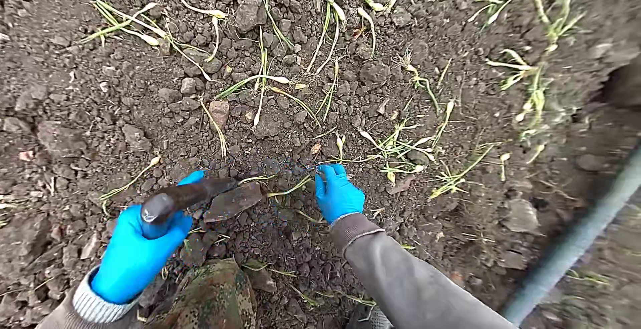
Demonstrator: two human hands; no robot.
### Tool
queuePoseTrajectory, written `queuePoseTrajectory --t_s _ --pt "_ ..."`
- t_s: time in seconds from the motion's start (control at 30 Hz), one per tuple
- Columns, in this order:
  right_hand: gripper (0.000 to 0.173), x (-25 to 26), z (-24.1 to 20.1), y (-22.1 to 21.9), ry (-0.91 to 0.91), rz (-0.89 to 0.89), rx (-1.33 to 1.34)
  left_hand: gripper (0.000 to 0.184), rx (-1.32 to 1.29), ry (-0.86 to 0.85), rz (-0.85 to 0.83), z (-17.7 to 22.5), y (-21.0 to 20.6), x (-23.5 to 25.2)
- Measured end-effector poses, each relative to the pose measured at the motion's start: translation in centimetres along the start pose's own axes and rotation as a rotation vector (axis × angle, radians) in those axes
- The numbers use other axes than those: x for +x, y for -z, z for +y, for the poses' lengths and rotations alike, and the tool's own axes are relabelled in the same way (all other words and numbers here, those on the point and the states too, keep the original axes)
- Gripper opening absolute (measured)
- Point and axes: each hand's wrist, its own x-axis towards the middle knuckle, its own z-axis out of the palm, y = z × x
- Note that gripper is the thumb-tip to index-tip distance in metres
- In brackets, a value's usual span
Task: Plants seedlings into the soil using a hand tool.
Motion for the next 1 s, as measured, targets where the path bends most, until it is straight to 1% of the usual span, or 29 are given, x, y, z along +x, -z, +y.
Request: queuePoseTrajectory --t_s 0.03,0.07,0.1,0.13,0.17,0.2,0.23,0.3,0.37,0.43,0.5,0.57,0.6,0.63,0.67,0.7,0.73,0.77,0.8,0.83,0.87,0.9,0.97,1.0 --pt "0.035 1.1 1.7 0.5 -0.102 0.028 -0.015 0.028 0.034 -0.083 0.027 0.9 0.9 -0.7" --pt "0.040 2.4 3.1 0.9 -0.177 0.026 -0.044 0.032 0.095 -0.168 0.020 1.5 1.8 -1.2" --pt "0.044 3.6 4.2 1.3 -0.229 -0.003 -0.080 0.042 0.150 -0.243 -0.031 1.7 2.8 -1.5" --pt "0.045 4.6 5.0 1.5 -0.263 -0.046 -0.110 0.045 0.208 -0.283 -0.034 1.4 3.2 -1.4" --pt "0.041 5.4 5.4 1.9 -0.269 -0.075 -0.131 0.046 0.248 -0.274 0.003 0.8 3.1 -1.0" --pt "0.036 6.0 5.3 2.5 -0.254 -0.073 -0.149 0.046 0.286 -0.220 0.057 0.4 2.7 -0.3" --pt "0.033 6.1 4.9 3.0 -0.235 -0.061 -0.155 0.046 0.289 -0.154 0.063 -0.1 2.7 0.2" --pt "0.033 5.2 3.4 3.7 -0.193 -0.038 -0.148 0.041 0.235 -0.079 0.050 -0.8 3.4 0.7" --pt "0.039 3.1 1.4 3.7 -0.064 -0.034 -0.132 0.036 0.145 -0.053 0.066 -0.1 4.3 1.2" --pt "0.041 0.7 -0.4 2.5 0.170 -0.006 -0.097 0.039 0.024 -0.020 0.063 2.2 5.3 1.3" --pt "0.035 -1.1 -2.0 0.7 0.376 0.045 -0.048 0.041 -0.062 -0.016 0.026 4.8 6.3 1.1" --pt "0.027 -2.5 -3.8 -0.5 0.460 0.057 0.013 0.043 0.012 -0.061 0.010 6.6 6.0 1.0" --pt "0.032 -3.1 -4.8 -0.6 0.437 0.013 0.026 0.038 0.089 -0.084 0.012 6.6 5.6 1.3" --pt "0.042 -3.6 -5.8 -0.3 0.385 -0.066 0.024 0.036 0.170 -0.096 -0.026 6.0 5.3 1.8" --pt "0.049 -4.0 -6.5 -0.1 0.351 -0.105 0.033 0.036 0.250 -0.064 -0.045 5.1 4.7 2.3" --pt "0.049 -4.3 -6.8 -0.2 0.351 -0.089 0.059 0.034 0.306 0.015 -0.049 4.3 4.1 2.9" --pt "0.044 -4.6 -7.0 -0.3 0.356 -0.063 0.092 0.017 0.357 0.118 -0.063 4.1 3.7 3.4" --pt "0.036 -4.7 -7.3 -0.3 0.347 -0.059 0.120 0.011 0.426 0.217 -0.120 4.8 3.9 3.9" --pt "0.029 -4.7 -7.4 -0.4 0.332 -0.055 0.146 0.017 0.497 0.281 -0.180 6.1 4.2 4.3" --pt "0.026 -4.7 -7.6 -0.4 0.307 -0.053 0.162 0.018 0.540 0.304 -0.216 7.5 4.7 4.4" --pt "0.026 -4.5 -7.8 -0.3 0.267 -0.081 0.159 0.018 0.537 0.276 -0.208 8.6 5.2 4.1" --pt "0.027 -4.3 -8.0 -0.1 0.233 -0.112 0.145 0.017 0.484 0.218 -0.160 9.4 5.7 3.5" --pt "0.031 -3.7 -8.3 -0.1 0.206 -0.133 0.122 0.009 0.286 0.085 -0.072 10.4 6.3 2.7" --pt "0.030 -3.5 -8.4 -0.2 0.213 -0.121 0.122 0.008 0.239 0.031 -0.057 10.7 6.2 2.7"
